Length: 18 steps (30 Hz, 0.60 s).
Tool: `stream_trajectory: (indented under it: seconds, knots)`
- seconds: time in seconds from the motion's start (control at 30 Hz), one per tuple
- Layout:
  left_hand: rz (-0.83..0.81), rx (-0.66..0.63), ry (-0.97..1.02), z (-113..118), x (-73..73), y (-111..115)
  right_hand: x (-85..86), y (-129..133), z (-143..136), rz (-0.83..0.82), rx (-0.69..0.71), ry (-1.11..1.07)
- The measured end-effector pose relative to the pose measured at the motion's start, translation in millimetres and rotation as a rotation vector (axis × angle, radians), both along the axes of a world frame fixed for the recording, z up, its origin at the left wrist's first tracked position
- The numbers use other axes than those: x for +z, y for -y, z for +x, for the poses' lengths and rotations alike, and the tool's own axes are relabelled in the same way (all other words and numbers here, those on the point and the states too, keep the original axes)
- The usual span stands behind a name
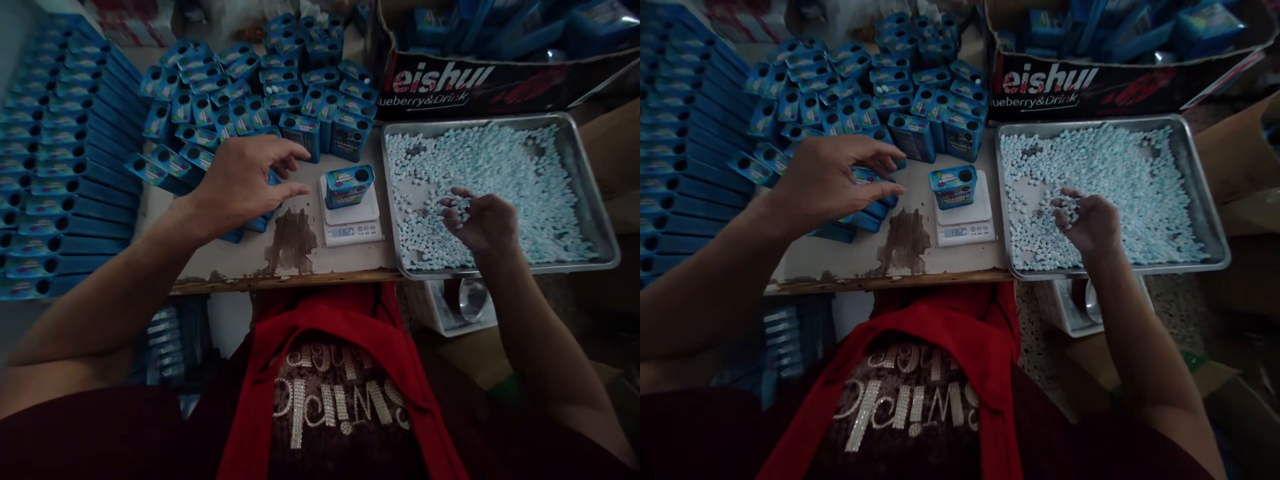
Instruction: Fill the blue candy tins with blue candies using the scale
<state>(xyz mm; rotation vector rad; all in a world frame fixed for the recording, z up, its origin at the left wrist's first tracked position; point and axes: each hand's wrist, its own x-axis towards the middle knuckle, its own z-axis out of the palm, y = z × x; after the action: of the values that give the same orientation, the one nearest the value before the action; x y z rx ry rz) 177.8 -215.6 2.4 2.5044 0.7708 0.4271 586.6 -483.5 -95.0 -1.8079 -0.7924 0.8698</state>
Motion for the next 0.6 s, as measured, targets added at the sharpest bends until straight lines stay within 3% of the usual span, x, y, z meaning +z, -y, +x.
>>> stream_trajectory:
  seconds: [0.1,0.27,0.43,0.6]
  knots:
    - [0.015,-0.035,-0.060,10,-5.6,-3,-5.0,7,3,0.031,-0.087,-0.213]
    - [-0.055,-0.053,-0.154,27,-25.3,7,-14.9,-26,4,0.044,-0.048,-0.027]
    - [-0.186,-0.006,-0.074,28,-45.2,18,16.3,-99,-40,0.204,0.095,-0.040]
    - [-0.333,0.016,-0.044,20,-53.2,16,43.3,-160,-92,0.297,0.149,-0.173]
